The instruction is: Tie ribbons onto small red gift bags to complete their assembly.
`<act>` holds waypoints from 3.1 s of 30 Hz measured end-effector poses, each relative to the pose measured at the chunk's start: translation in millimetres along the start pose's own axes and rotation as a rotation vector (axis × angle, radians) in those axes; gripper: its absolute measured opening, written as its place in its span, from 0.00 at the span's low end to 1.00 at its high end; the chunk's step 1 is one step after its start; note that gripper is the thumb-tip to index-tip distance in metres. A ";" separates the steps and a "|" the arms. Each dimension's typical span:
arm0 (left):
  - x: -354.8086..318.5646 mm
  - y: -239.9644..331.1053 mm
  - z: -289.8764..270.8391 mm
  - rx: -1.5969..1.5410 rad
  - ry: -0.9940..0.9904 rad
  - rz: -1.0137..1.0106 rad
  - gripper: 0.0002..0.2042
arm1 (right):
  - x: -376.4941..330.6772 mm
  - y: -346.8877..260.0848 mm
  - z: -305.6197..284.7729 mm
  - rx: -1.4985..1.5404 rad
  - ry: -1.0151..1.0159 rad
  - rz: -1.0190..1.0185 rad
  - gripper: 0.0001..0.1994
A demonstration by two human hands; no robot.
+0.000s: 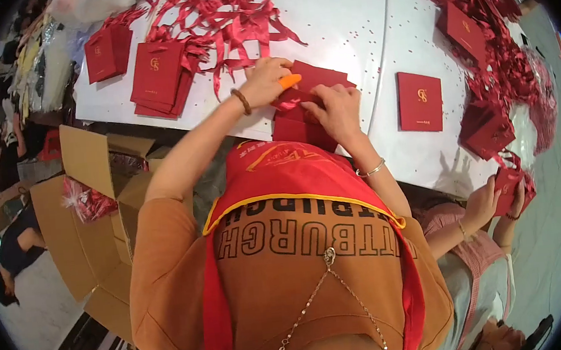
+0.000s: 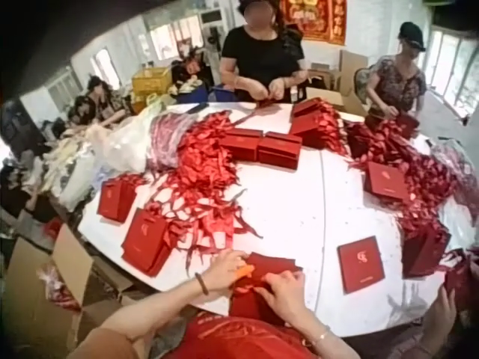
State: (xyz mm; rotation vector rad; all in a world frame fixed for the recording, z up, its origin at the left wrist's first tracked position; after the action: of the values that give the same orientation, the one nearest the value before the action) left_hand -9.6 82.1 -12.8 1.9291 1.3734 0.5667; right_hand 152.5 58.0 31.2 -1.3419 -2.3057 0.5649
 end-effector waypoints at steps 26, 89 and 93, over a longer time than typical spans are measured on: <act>52.3 -94.1 -58.1 0.372 0.271 -0.719 0.21 | 8.5 49.5 36.0 0.112 -0.141 0.228 0.14; -1.3 45.0 58.3 -0.260 0.231 -0.167 0.04 | -19.3 63.7 12.8 0.546 -0.128 0.565 0.14; 0.1 50.4 54.5 -0.172 0.235 -0.134 0.04 | -20.6 61.1 8.5 0.539 -0.124 0.555 0.13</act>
State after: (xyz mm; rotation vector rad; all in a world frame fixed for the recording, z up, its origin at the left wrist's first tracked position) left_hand 60.1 56.6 -11.4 1.6595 1.5322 0.8381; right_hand 200.8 66.5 -11.6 -1.6738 -1.6486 1.3599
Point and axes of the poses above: each hand's wrist, its own x-axis towards the middle knuckle, its own z-axis out of the palm, y = z × x, the point moved 5 cm from there along x, towards the middle knuckle, and after that the axes turned 4 degrees about z, right-handed, at the moved point
